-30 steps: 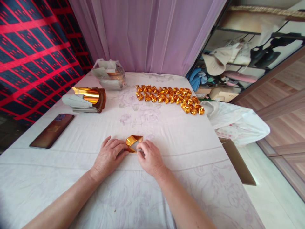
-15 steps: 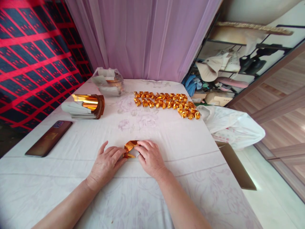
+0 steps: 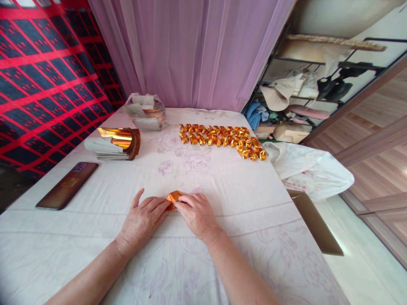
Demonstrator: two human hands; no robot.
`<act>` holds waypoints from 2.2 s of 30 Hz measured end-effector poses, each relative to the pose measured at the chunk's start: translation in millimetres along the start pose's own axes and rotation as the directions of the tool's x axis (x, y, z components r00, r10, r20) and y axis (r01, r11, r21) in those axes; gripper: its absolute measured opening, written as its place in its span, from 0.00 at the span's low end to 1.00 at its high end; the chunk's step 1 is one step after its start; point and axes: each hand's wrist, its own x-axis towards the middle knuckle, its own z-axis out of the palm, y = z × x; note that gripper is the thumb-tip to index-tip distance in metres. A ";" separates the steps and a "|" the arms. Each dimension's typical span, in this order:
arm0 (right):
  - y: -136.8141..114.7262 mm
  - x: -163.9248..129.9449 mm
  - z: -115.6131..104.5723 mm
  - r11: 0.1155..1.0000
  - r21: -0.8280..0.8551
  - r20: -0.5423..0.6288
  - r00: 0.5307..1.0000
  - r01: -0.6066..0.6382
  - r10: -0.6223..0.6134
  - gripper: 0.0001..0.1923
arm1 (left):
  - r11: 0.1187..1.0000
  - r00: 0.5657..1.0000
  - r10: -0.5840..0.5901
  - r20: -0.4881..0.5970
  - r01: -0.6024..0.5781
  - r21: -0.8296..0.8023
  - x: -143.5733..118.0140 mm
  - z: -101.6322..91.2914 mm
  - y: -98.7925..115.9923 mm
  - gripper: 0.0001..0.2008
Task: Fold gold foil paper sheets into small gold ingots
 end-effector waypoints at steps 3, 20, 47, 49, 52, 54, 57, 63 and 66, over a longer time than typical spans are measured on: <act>-2.2 0.0 0.4 1.000 0.017 -0.008 1.000 0.005 -0.005 0.12 | 1.000 1.000 0.001 0.012 -0.001 -0.010 -1.6 0.5 -0.8 0.09; 4.6 -4.0 2.3 0.982 -0.054 0.121 0.975 -0.183 0.188 0.19 | 0.999 0.999 -0.026 0.033 0.027 -0.044 -3.1 -0.8 -4.2 0.10; 1.0 -6.0 -2.4 0.992 -0.076 0.122 0.987 -0.098 0.107 0.11 | 1.000 0.995 -0.011 0.102 0.010 0.016 -4.9 -2.5 -5.3 0.09; 1.0 -5.7 -2.6 0.993 -0.070 0.111 0.989 -0.091 0.099 0.10 | 1.000 0.995 -0.013 0.103 0.011 0.013 -4.6 -2.5 -5.3 0.09; 1.4 -5.3 -2.7 0.994 -0.047 0.107 0.988 -0.103 0.108 0.10 | 1.000 0.994 -0.023 0.107 0.022 0.009 -3.9 -3.8 -4.9 0.09; 2.1 -5.3 -2.5 0.993 -0.027 0.110 0.987 -0.117 0.119 0.09 | 0.999 0.993 -0.035 0.110 0.034 0.009 -3.4 -4.7 -4.4 0.09; 3.6 -6.1 -1.3 0.991 0.016 0.096 0.987 -0.131 0.129 0.08 | 0.999 0.993 -0.046 0.112 0.046 0.005 -3.4 -5.0 -3.8 0.08; 5.0 -8.8 0.9 0.985 0.067 0.122 0.981 -0.160 0.151 0.08 | 0.998 0.991 -0.058 0.119 0.059 -0.002 -4.2 -4.2 -3.9 0.08; 3.5 -9.3 1.3 0.979 0.076 0.135 0.974 -0.191 0.179 0.09 | 0.998 0.992 -0.055 0.113 0.057 -0.014 -4.6 -4.2 -4.1 0.09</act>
